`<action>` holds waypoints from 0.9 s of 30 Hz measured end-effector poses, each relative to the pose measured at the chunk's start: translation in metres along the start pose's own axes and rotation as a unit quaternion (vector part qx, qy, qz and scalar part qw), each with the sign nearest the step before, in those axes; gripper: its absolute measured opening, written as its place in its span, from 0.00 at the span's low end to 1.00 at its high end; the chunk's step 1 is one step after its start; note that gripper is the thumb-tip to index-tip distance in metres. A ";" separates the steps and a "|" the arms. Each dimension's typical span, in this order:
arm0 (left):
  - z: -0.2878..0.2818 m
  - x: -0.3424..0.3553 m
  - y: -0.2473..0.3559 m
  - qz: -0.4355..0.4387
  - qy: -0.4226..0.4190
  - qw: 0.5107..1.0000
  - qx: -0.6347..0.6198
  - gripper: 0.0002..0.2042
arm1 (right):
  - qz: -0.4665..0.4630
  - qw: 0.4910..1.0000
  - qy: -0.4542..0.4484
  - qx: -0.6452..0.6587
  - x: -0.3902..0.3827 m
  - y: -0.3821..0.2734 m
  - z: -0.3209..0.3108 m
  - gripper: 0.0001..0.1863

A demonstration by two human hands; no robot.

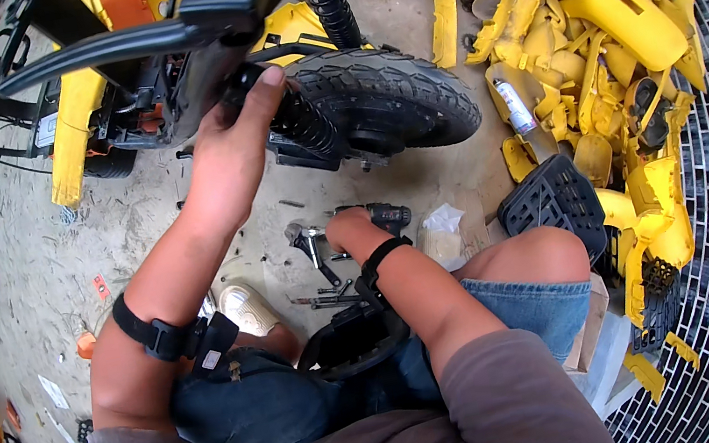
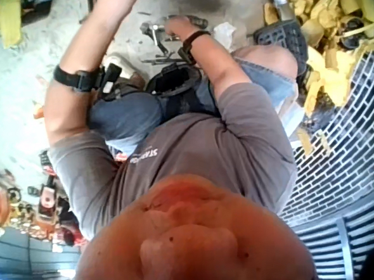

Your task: The person uses a wrench and pliers to work on the rear wheel assembly and suspension of a scooter frame. They loosen bolts and handle small metal components by hand while seated.

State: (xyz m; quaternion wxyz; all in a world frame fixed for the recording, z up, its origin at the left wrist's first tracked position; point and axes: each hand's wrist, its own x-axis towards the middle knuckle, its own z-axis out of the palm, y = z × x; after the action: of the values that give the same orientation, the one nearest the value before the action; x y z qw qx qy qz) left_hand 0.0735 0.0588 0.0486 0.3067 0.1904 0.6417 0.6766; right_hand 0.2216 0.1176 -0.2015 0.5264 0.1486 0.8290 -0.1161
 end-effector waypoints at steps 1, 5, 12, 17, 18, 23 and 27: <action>-0.001 0.000 0.003 -0.003 -0.002 1.000 0.007 0.22 | -0.010 1.000 0.009 0.006 0.002 0.000 0.000 0.18; -0.007 0.002 0.000 0.018 -0.010 1.000 0.020 0.22 | -0.017 0.997 0.062 0.048 0.008 0.002 0.011 0.16; 0.006 0.007 -0.010 0.032 0.018 0.999 -0.018 0.21 | 0.015 0.981 0.153 0.114 0.009 0.018 0.033 0.15; 0.008 0.008 -0.003 0.022 0.017 0.999 -0.024 0.21 | 0.008 0.982 0.145 0.121 -0.025 0.007 0.023 0.16; 0.007 0.007 -0.001 0.011 0.029 0.999 -0.019 0.21 | -0.003 0.980 0.142 0.137 -0.036 0.003 0.015 0.16; 0.003 -0.010 0.025 -0.049 0.002 0.992 0.114 0.29 | -0.135 0.937 0.098 0.308 -0.057 0.013 -0.024 0.13; -0.027 -0.028 0.053 -0.019 -0.061 0.934 0.352 0.22 | -0.314 0.742 0.045 0.591 -0.121 0.015 -0.045 0.12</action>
State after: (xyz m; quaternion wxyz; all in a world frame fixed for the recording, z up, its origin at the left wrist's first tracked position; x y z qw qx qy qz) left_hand 0.0675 0.0208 0.1020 0.2713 0.3148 0.8223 0.3887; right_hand 0.2379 0.1320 -0.0736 0.2287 0.1659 0.6169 -0.7346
